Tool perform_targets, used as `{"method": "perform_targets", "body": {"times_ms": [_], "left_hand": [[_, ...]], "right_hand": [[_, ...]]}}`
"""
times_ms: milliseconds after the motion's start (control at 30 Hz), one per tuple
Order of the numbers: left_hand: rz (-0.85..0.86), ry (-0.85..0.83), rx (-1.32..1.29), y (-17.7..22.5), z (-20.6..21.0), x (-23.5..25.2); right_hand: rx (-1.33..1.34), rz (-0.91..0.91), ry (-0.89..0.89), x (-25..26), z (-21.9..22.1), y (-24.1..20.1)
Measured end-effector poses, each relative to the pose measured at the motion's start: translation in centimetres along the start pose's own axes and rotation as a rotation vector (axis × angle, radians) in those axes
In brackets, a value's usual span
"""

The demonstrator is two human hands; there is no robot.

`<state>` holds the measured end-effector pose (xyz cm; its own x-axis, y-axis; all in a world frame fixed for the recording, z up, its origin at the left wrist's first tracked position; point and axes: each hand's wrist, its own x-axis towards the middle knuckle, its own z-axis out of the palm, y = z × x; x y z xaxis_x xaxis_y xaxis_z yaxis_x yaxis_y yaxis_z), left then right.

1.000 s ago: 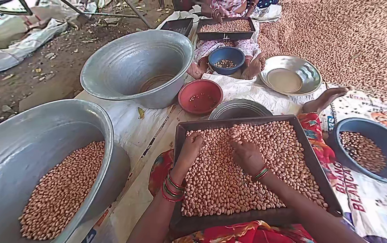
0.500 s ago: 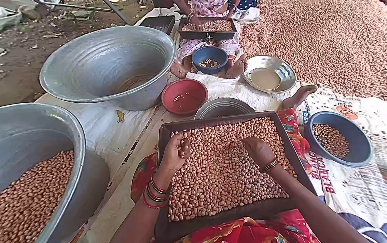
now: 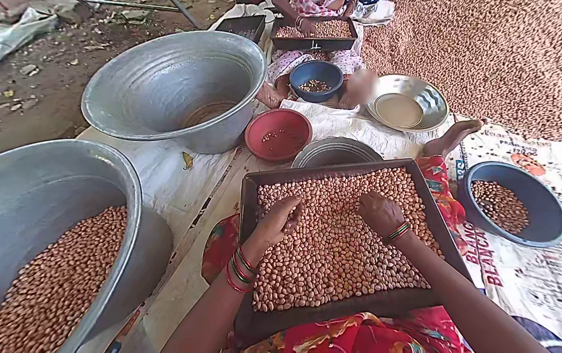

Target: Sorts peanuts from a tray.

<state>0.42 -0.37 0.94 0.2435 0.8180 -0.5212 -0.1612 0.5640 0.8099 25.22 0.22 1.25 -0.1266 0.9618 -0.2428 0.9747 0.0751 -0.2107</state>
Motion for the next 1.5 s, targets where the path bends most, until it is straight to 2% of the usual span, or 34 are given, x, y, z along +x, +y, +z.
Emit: {"method": "perform_targets", "body": {"times_ms": [167, 233, 267, 300, 333, 367, 400, 433, 500, 567, 600, 667, 733, 767, 867, 933, 967, 1067, 1100, 1133, 1167, 1200, 1233, 1267, 1300, 1333, 1400, 1433, 1500], "left_hand": [[-0.041, -0.092, 0.105, -0.2, -0.1, 0.2], [-0.041, -0.075, 0.136, -0.3, -0.1, 0.1], [-0.028, -0.069, 0.147, -0.3, -0.1, 0.1], [-0.011, -0.068, 0.157, -0.4, -0.1, 0.2], [0.005, -0.077, 0.180, -0.5, -0.2, 0.2], [0.025, -0.091, 0.223, -0.6, -0.3, 0.3], [0.053, -0.110, 0.292, -0.8, -0.4, 0.3], [0.078, -0.130, 0.383, -0.9, -0.4, 0.2], [0.104, -0.185, 0.621, -0.8, -0.4, 0.0], [0.080, -0.227, 0.875, -0.3, -0.1, -0.2], [0.061, -0.232, 0.960, -0.1, 0.1, -0.2], [0.066, -0.216, 1.004, 0.0, 0.2, 0.1], [0.095, -0.172, 0.981, 0.0, 0.2, 0.3], [0.098, -0.141, 0.958, 0.0, 0.1, 0.3], [0.124, -0.063, 0.875, 0.0, -0.2, 0.3], [0.130, -0.036, 0.823, -0.2, -0.4, 0.4], [0.131, -0.027, 0.807, -0.2, -0.5, 0.4], [0.134, 0.009, 0.785, -0.1, -0.3, 0.4], [0.140, 0.015, 0.785, -0.1, -0.2, 0.4], [0.148, 0.021, 0.786, -0.1, -0.2, 0.5], [0.155, 0.023, 0.786, -0.1, -0.2, 0.5], [0.162, 0.024, 0.777, -0.2, -0.2, 0.6], [0.170, 0.030, 0.759, -0.3, -0.3, 0.6], [0.172, 0.038, 0.737, -0.5, -0.4, 0.6], [0.169, 0.047, 0.720, -0.5, -0.4, 0.5], [0.166, 0.053, 0.713, -0.5, -0.4, 0.5], [0.166, 0.056, 0.709, -0.3, -0.5, 0.3], [0.174, 0.057, 0.708, -0.3, -0.5, 0.4], [0.189, 0.056, 0.696, -0.2, -0.5, 0.5]], "right_hand": [[0.115, -0.103, -0.276, -0.6, -3.4, -4.7], [0.037, -0.184, -0.453, -0.4, -4.1, -6.7], [0.000, -0.227, -0.482, -0.2, -4.2, -7.5], [0.014, -0.264, -0.399, 0.0, -4.2, -8.0], [0.086, -0.300, -0.167, 0.2, -3.9, -8.0], [0.196, -0.351, 0.164, 0.9, -3.4, -7.7], [0.294, -0.378, 0.386, 1.8, -3.9, -7.5], [0.368, -0.388, 0.511, 2.5, -4.9, -7.4], [0.445, -0.437, 0.588, 2.8, -5.9, -7.0], [0.453, -0.485, 0.425, 1.9, -4.9, -6.3], [0.432, -0.502, 0.260, 1.1, -4.0, -6.1], [0.343, -0.538, -0.136, -0.6, -2.0, -6.0], [0.204, -0.576, -0.385, -2.0, 0.5, -6.5], [0.134, -0.597, -0.410, -2.7, 1.8, -6.7], [0.062, -0.702, -0.110, -3.9, 5.6, -6.4], [0.085, -0.709, -0.022, -4.3, 6.2, -6.3], [0.086, -0.684, -0.083, -4.5, 5.8, -6.3], [-0.045, -0.516, -0.588, -4.1, 2.2, -7.4], [-0.098, -0.469, -0.689, -3.6, 1.1, -7.8], [-0.121, -0.425, -0.705, -3.1, 0.0, -8.1], [-0.093, -0.399, -0.595, -2.8, -1.1, -8.1], [-0.019, -0.401, -0.337, -2.5, -1.9, -7.6], [0.099, -0.441, 0.041, -1.7, -2.1, -6.9], [0.212, -0.468, 0.299, -0.6, -2.8, -6.4], [0.299, -0.486, 0.451, 0.5, -3.8, -6.0], [0.360, -0.495, 0.527, 1.2, -4.7, -5.7], [0.424, -0.505, 0.501, 1.4, -4.8, -5.2], [0.419, -0.490, 0.398, 1.2, -4.4, -4.9], [0.327, -0.404, 0.039, 0.6, -3.6, -4.5]]}}
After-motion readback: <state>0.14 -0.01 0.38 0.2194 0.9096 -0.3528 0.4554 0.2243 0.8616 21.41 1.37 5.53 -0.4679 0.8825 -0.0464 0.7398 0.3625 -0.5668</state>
